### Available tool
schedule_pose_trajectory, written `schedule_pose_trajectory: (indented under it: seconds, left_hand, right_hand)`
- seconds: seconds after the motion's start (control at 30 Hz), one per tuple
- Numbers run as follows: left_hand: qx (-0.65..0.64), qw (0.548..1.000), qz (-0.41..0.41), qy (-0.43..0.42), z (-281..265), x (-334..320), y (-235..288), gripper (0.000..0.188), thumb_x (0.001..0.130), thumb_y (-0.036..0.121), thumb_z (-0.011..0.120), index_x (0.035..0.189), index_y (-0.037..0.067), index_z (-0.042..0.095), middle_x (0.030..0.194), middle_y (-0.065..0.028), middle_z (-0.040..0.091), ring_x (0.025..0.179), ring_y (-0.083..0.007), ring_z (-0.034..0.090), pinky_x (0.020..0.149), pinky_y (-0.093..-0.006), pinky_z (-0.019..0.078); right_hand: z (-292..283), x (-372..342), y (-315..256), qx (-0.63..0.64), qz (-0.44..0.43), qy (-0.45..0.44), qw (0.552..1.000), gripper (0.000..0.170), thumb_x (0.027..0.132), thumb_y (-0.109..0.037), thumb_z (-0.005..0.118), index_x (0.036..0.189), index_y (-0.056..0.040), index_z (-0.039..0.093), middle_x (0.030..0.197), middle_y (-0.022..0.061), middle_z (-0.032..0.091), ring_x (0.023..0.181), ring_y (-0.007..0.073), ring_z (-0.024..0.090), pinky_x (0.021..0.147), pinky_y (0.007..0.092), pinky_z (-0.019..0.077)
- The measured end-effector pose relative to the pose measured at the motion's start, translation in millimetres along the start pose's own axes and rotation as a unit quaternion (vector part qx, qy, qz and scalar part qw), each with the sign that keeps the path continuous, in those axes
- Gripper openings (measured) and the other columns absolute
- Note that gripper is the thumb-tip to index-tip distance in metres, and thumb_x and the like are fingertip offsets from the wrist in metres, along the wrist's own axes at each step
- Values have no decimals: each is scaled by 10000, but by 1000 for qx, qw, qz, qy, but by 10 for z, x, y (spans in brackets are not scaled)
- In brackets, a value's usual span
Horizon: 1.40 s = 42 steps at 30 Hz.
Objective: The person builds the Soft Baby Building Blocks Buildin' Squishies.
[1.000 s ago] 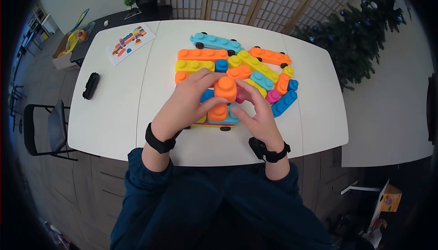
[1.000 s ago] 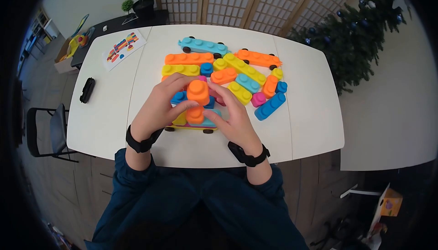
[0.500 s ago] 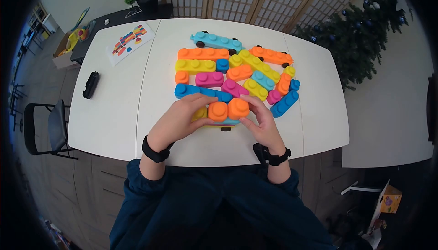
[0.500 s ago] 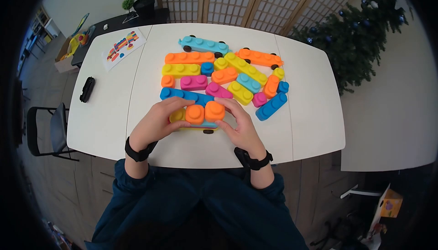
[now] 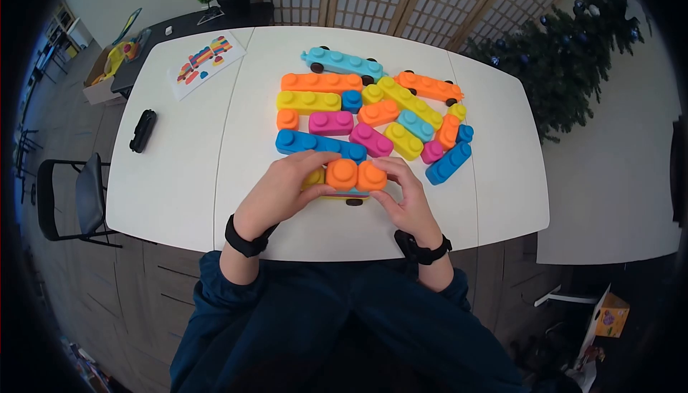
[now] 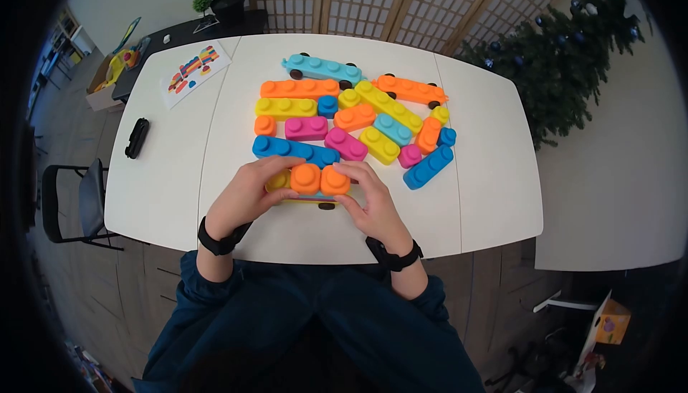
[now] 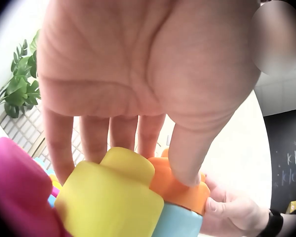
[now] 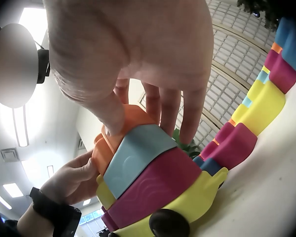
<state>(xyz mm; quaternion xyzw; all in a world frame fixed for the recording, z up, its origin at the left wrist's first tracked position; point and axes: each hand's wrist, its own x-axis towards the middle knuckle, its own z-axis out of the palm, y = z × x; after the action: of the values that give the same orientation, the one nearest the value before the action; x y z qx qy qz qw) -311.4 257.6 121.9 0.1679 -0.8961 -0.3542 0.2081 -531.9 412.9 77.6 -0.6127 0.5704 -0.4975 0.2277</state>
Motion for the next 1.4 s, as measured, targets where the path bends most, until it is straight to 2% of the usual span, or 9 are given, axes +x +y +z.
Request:
schedule_pose_trajectory:
  seconds: [0.1, 0.33, 0.43, 0.5, 0.7, 0.9, 1.1, 1.27, 1.4]
  left_hand:
    - [-6, 1000, -1, 3, 10, -12, -3, 471, 874, 221, 790, 1291, 73, 630, 1146, -160, 695, 1050, -394, 657, 907, -435, 541]
    - [-13, 999, -46, 13, -119, -133, -174, 566, 779, 179, 878, 1278, 52, 644, 1187, -153, 711, 1088, -371, 668, 932, -407, 553]
    - [-2, 995, -103, -17, -174, -207, -302, 554, 741, 175, 899, 1220, 43, 654, 1154, -156, 708, 1093, -376, 654, 939, -418, 547]
    - [15, 990, -131, -47, -146, -230, -373, 536, 728, 158, 899, 1191, 39, 657, 1139, -158, 704, 1106, -381, 643, 947, -432, 541]
    - [67, 992, -89, -64, -53, -195, -403, 521, 687, 106, 897, 1151, 41, 668, 1105, -142, 707, 1069, -376, 633, 928, -435, 537]
    - [175, 982, -60, -25, 134, -210, -445, 530, 658, 187, 907, 1127, 82, 685, 1070, -105, 719, 1124, -314, 613, 892, -420, 530]
    - [162, 983, -71, -40, 128, -243, -455, 478, 644, 185, 881, 1069, 94, 681, 983, -95, 722, 953, -318, 681, 811, -419, 550]
    - [121, 983, -56, 124, -239, -432, -417, 447, 618, 134, 871, 1023, 87, 688, 955, -124, 723, 873, -330, 710, 763, -409, 584]
    - [91, 959, -166, 211, -684, -436, -628, 442, 650, 116, 881, 1040, 53, 682, 913, -134, 739, 833, -327, 728, 768, -361, 586]
  right_hand:
    - [41, 4, 15, 12, -17, 30, 999, 540, 861, 15, 757, 1367, -64, 587, 1325, 149, 617, 1181, 305, 621, 1009, 356, 496]
    - [-22, 14, 5, 12, 14, 7, 1000, 581, 861, -16, 778, 1401, -66, 569, 1352, 147, 617, 1211, 294, 627, 1029, 369, 498]
    - [-38, -14, 14, 57, 76, 23, 995, 610, 855, -79, 806, 1412, -61, 558, 1335, 146, 641, 1228, 292, 634, 1033, 385, 503]
    - [-61, -14, 59, -14, 132, -21, 991, 607, 851, -143, 822, 1394, -44, 568, 1288, 168, 671, 1195, 316, 656, 1011, 384, 517]
    - [-51, -4, 159, -108, 182, -98, 972, 497, 855, -165, 821, 1270, 17, 618, 1140, 203, 713, 1031, 363, 701, 914, 393, 557]
    - [-41, 20, 167, -59, 176, -96, 978, 459, 857, -129, 814, 1237, 35, 616, 1080, 193, 716, 923, 334, 712, 828, 388, 573]
    - [-34, 35, 148, -69, 176, -126, 974, 492, 866, -125, 813, 1293, 9, 609, 1127, 171, 712, 952, 305, 705, 865, 362, 571]
    - [-55, 85, 44, -24, 139, -74, 987, 553, 881, -134, 808, 1379, -33, 590, 1212, 137, 695, 1034, 260, 699, 913, 345, 563]
    - [-122, 96, 2, -26, 117, -52, 991, 530, 893, -138, 800, 1376, -44, 602, 1233, 117, 693, 1071, 236, 694, 937, 345, 554]
